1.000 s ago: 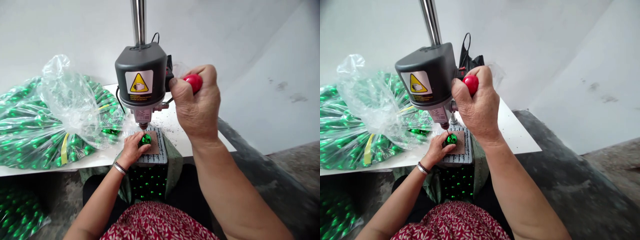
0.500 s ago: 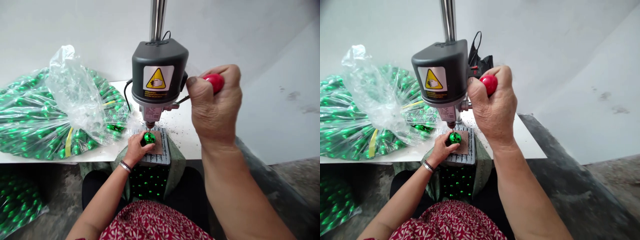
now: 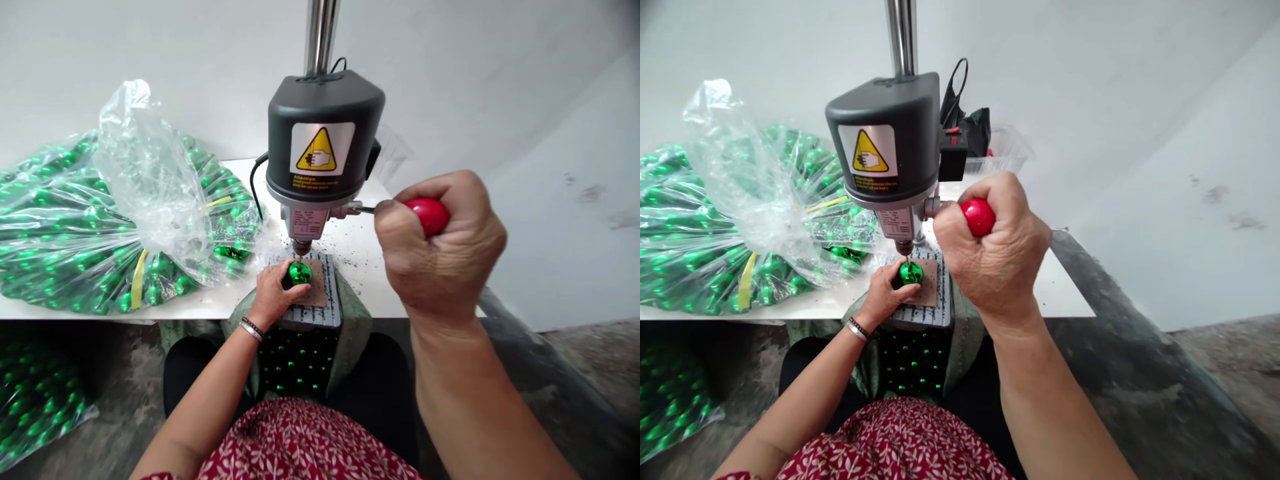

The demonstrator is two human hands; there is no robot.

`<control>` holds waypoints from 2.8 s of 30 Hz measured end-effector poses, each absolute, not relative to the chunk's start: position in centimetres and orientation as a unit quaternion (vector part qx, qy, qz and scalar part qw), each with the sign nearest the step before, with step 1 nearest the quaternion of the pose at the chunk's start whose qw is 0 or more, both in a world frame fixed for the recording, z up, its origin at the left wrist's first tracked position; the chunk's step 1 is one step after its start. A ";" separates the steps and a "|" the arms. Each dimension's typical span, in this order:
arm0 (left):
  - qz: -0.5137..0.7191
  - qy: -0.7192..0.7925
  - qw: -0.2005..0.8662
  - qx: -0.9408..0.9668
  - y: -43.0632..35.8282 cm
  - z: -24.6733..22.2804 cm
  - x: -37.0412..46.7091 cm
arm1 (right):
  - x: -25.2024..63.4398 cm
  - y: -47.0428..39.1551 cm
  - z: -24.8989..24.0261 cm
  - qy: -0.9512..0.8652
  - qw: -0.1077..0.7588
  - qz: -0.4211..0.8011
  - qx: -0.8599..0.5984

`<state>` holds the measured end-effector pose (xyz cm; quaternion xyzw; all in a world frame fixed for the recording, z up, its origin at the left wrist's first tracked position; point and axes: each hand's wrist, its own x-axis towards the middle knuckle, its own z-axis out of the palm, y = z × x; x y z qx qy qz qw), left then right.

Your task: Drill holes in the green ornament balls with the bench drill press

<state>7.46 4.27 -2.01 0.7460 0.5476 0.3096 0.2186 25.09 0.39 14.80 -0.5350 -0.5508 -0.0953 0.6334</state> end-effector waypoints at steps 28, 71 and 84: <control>0.321 0.536 0.226 0.747 4.4 -2.1 7.5 | 24.0 -0.7 10.5 -0.543 0.650 -0.200 -0.492; 0.091 0.658 0.052 0.746 10.6 2.7 0.9 | 24.4 2.4 14.5 -0.516 0.665 -0.093 -0.532; 0.406 0.391 0.734 0.379 1.7 0.5 2.2 | 24.1 1.9 15.2 -0.507 0.689 -0.062 -0.515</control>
